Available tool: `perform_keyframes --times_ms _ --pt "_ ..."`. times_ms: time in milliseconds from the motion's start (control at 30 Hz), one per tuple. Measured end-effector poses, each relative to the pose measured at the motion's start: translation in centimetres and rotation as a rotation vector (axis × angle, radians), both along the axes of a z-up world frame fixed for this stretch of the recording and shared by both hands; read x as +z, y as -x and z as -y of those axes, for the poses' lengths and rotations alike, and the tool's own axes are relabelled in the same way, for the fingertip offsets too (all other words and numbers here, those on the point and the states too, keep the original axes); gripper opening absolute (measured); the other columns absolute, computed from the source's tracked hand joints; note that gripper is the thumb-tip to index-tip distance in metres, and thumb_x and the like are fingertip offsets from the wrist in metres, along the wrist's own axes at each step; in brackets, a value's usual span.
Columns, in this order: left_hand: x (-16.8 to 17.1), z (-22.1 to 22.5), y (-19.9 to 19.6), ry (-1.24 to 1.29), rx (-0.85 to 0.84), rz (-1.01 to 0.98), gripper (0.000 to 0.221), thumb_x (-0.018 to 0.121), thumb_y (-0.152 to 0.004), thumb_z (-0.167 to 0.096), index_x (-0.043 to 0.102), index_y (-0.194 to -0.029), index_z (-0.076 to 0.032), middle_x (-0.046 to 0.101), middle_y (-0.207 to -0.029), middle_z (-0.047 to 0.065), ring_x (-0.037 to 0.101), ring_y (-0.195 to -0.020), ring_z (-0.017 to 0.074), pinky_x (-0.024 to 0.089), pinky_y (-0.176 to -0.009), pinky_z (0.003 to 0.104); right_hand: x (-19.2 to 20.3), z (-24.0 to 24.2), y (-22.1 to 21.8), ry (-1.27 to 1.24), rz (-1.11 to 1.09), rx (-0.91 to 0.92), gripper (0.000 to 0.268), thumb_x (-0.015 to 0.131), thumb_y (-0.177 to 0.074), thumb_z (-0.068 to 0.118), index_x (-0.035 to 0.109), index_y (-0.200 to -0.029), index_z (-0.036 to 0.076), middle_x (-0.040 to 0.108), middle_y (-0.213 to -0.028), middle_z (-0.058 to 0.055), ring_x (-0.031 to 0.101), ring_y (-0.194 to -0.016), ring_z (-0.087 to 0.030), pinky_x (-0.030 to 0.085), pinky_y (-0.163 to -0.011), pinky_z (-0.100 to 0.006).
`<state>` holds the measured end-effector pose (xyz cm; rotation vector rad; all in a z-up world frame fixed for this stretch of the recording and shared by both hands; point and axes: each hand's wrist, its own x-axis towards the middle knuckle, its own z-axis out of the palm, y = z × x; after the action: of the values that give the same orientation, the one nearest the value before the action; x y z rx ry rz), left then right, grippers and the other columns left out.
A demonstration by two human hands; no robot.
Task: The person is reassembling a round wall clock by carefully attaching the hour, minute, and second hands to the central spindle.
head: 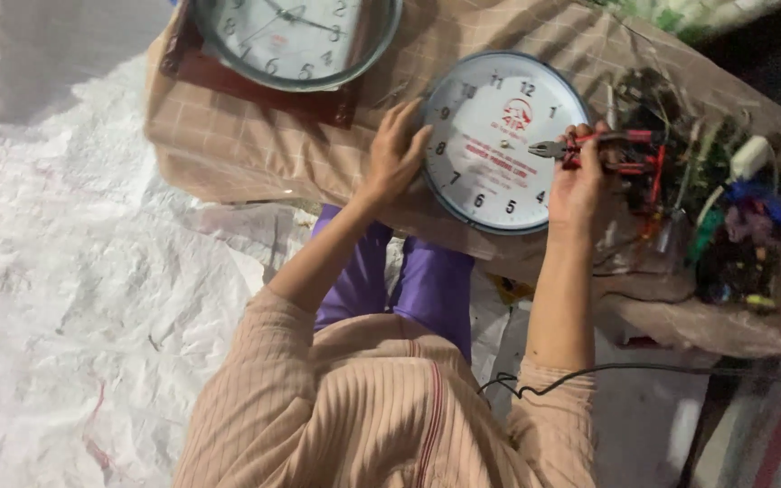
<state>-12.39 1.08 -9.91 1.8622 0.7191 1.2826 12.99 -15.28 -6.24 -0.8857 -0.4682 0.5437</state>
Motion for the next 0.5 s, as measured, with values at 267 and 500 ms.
perform_keyframes --times_ms 267,500 --pt "0.4 -0.3 1.0 0.032 -0.038 -0.068 0.043 0.072 -0.102 -0.029 0.062 -0.14 -0.011 0.063 -0.127 0.019 0.065 -0.117 0.0439 0.053 -0.1 0.055 3.6 11.3 -1.9 0.126 -0.224 -0.282 0.031 0.08 -0.094 0.027 0.074 -0.12 0.012 0.076 -0.096 -0.011 0.076 -0.099 -0.032 0.064 -0.086 -0.044" --pt "2.5 0.2 1.8 0.162 -0.073 -0.064 0.036 0.066 -0.098 -0.017 0.063 -0.128 0.003 0.062 -0.129 0.016 0.063 -0.115 0.0289 0.053 -0.099 0.036 6.5 20.6 -5.5 0.242 -0.076 -0.591 0.017 0.071 -0.101 0.012 0.068 -0.116 0.007 0.07 -0.083 -0.003 0.07 -0.075 -0.016 0.058 -0.065 -0.03"
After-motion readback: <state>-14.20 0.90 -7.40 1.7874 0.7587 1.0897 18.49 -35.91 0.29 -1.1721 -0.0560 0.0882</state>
